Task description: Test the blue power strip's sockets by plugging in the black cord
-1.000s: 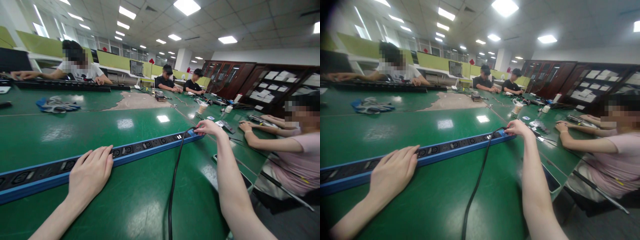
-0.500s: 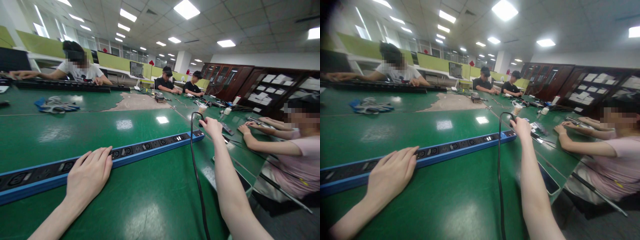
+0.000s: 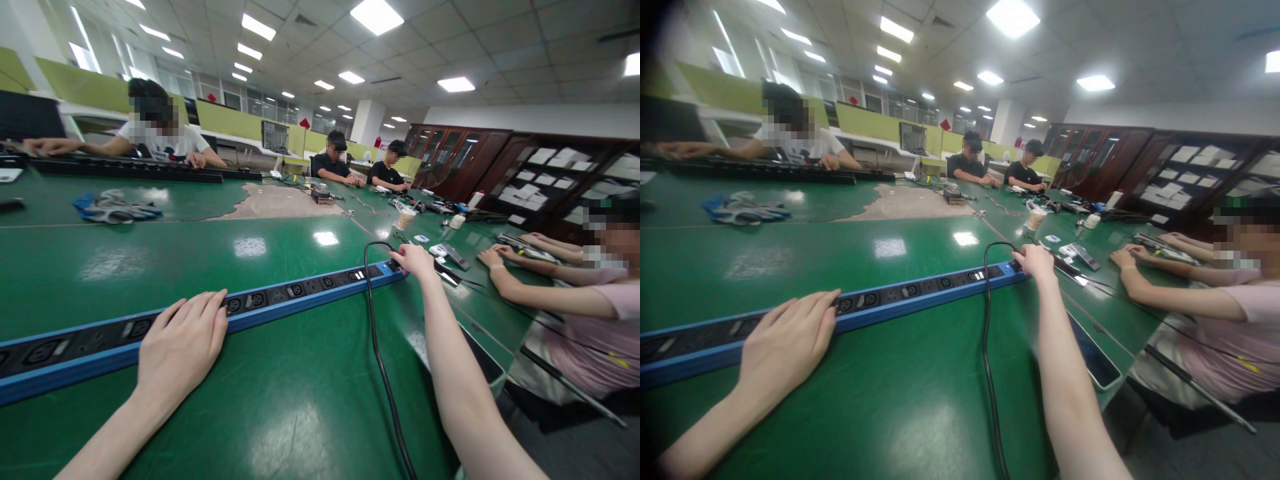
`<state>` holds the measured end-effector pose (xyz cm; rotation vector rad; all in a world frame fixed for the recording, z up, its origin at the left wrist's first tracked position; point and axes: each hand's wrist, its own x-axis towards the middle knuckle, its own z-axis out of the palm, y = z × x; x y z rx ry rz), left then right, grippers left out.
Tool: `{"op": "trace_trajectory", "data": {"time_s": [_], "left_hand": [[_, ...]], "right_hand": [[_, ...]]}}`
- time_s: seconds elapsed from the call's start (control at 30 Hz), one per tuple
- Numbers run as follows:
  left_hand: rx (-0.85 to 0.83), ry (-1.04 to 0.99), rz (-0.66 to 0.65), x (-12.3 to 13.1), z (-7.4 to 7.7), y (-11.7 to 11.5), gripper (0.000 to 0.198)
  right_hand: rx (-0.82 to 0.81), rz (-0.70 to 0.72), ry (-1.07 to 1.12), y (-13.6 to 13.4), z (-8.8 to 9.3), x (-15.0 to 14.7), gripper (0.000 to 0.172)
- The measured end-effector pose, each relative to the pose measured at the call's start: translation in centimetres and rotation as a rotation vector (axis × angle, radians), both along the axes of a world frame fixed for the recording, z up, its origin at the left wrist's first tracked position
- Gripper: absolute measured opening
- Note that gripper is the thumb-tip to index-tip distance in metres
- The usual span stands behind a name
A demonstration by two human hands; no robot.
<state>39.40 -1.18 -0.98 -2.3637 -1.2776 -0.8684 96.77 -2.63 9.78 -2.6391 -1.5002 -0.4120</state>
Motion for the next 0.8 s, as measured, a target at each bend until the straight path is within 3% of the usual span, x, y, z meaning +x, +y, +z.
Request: {"op": "trace_trajectory", "data": {"time_s": [0.27, 0.53, 0.8], "left_hand": [[0.012, -0.034, -0.014, 0.1, 0.2, -0.2, 0.053], [-0.009, -0.048, -0.020, 0.1, 0.1, 0.0, 0.053], [0.000, -0.016, 0.002, 0.2, 0.2, -0.1, 0.051]], "right_hand": [[-0.029, -0.077, 0.072, 0.6, 0.0, -0.6, 0.046], [-0.073, 0.047, 0.123, 0.2, 1.4, 0.5, 0.027], [-0.074, -0.034, 0.059, 2.0, 0.6, -0.3, 0.030]]}}
